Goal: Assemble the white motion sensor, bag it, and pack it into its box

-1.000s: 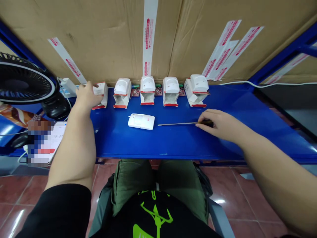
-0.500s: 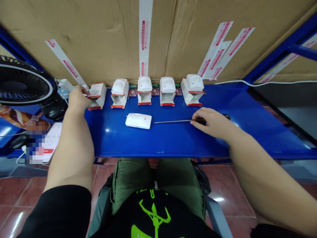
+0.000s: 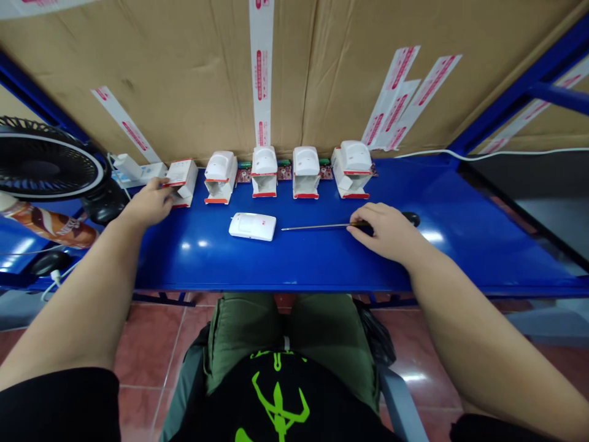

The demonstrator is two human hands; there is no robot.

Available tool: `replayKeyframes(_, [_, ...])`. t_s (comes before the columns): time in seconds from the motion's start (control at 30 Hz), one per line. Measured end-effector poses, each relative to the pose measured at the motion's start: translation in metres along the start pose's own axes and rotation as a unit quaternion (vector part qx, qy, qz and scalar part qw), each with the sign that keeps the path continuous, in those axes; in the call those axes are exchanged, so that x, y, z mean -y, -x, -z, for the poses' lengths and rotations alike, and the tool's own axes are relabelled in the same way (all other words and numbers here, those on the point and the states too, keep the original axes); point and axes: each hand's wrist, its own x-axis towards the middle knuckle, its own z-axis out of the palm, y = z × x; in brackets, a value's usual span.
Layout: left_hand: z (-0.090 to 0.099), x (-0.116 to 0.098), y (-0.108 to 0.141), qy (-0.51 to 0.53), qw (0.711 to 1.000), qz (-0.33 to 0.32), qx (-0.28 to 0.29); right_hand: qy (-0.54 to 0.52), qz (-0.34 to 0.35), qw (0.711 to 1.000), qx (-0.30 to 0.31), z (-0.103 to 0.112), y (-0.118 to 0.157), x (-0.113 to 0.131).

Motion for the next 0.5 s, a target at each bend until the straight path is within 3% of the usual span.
replayKeyframes(0.17, [-0.005,-0.022,0.010,-0.123,0.989,0.080,0.007,0.013,-0.009,1.000,0.006,0.000,0.001,0.002])
replayKeyframes(0.3, [-0.002,-0.038,0.017,-0.189,0.978,0.091,0.019,0.011,-0.011,1.000,0.005,0.000,0.001,0.003])
replayKeyframes(0.5, [0.002,-0.043,0.018,-0.217,0.971,0.098,-0.007,0.005,-0.003,1.000,0.011,0.001,0.000,-0.002])
